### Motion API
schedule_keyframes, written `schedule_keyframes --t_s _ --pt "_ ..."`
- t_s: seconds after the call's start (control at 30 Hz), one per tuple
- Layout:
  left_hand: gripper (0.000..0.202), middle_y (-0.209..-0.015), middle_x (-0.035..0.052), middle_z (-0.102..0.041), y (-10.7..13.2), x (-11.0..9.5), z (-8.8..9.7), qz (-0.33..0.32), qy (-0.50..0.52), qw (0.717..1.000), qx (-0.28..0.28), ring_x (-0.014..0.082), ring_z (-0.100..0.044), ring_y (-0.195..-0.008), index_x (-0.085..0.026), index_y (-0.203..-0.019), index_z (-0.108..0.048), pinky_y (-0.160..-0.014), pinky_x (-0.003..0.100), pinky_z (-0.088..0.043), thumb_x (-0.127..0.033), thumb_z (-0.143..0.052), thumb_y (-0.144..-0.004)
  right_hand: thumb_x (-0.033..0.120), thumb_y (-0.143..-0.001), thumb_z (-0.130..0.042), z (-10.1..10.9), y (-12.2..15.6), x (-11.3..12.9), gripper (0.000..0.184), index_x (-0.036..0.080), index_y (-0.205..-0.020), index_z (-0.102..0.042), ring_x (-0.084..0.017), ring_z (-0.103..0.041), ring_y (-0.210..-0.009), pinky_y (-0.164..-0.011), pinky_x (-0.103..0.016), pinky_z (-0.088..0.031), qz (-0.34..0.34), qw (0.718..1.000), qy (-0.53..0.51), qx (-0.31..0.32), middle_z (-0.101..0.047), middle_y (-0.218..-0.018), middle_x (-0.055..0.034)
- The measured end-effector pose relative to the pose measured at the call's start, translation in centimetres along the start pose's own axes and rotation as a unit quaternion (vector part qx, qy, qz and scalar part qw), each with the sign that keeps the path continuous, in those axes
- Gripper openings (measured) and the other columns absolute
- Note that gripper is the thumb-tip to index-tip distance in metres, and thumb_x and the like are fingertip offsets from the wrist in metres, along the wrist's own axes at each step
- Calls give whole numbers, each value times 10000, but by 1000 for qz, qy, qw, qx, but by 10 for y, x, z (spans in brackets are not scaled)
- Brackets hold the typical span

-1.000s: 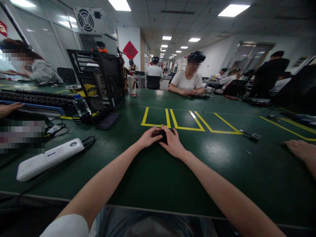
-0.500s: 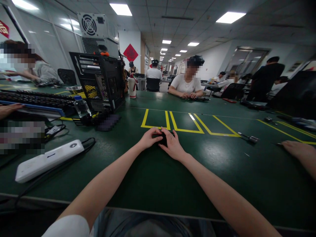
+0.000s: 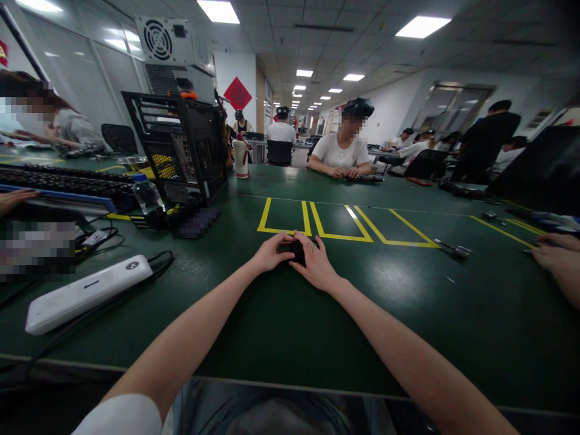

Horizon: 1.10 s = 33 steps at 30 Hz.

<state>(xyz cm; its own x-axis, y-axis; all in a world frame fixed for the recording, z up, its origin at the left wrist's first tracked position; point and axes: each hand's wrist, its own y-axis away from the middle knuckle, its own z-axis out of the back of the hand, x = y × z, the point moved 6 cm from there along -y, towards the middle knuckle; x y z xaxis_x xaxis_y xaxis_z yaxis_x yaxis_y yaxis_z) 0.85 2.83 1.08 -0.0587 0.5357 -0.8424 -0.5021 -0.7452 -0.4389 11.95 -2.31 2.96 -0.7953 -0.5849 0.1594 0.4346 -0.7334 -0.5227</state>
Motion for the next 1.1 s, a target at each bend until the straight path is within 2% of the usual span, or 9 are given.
schedule_keyframes --t_s 0.13,0.37,0.6,0.73,0.9,1.1 --pt "304 -1078 56 -499 2 -6 -1 -12 1 1000 14 200 -517 -1022 -182 -937 -505 -872 388 -440 -151 -641 -666 304 -772 -460 0 0 -1 593 188 -1285 -187 -227 -300 -1265 -1027 -497 -136 -2 1000 -3 -2 -334 -1355 -128" --pt "194 -1006 43 -521 -1 -3 -4 16 36 999 3 168 -557 -927 -172 -919 -503 -854 387 -450 -217 -573 -743 300 -771 -465 -1 0 -2 584 190 -1280 -200 -220 -292 -1270 -1034 -497 -128 -4 1000 -9 -3 -327 -1362 -115" --pt "486 -1163 91 -486 0 4 -1 27 51 998 -2 206 -506 -1051 -199 -1138 -441 -912 418 -408 -136 -623 -692 304 -775 -463 0 0 -1 596 188 -1289 -187 -222 -299 -1265 -1036 -499 -124 -6 1000 -14 0 -349 -1347 -117" --pt "421 -1145 81 -507 2 7 -3 22 5 1000 20 207 -524 -1023 -200 -1131 -465 -900 421 -414 -167 -587 -730 306 -775 -463 1 0 -1 598 190 -1290 -184 -224 -304 -1262 -1035 -500 -122 -6 1000 -15 2 -347 -1348 -117" --pt "441 -1107 54 -510 4 5 -2 -4 -34 999 23 181 -556 -934 -217 -1096 -455 -850 395 -441 -134 -614 -693 312 -771 -469 0 -1 -1 602 190 -1290 -190 -230 -298 -1264 -1032 -498 -126 -6 1000 -13 5 -345 -1348 -121" --pt "279 -1044 57 -525 2 -3 -4 12 42 997 64 185 -529 -995 -187 -1007 -482 -850 380 -438 -232 -576 -748 303 -770 -474 -1 0 -2 593 194 -1283 -198 -219 -297 -1264 -1039 -484 -125 -8 1000 -12 1 -347 -1349 -106"
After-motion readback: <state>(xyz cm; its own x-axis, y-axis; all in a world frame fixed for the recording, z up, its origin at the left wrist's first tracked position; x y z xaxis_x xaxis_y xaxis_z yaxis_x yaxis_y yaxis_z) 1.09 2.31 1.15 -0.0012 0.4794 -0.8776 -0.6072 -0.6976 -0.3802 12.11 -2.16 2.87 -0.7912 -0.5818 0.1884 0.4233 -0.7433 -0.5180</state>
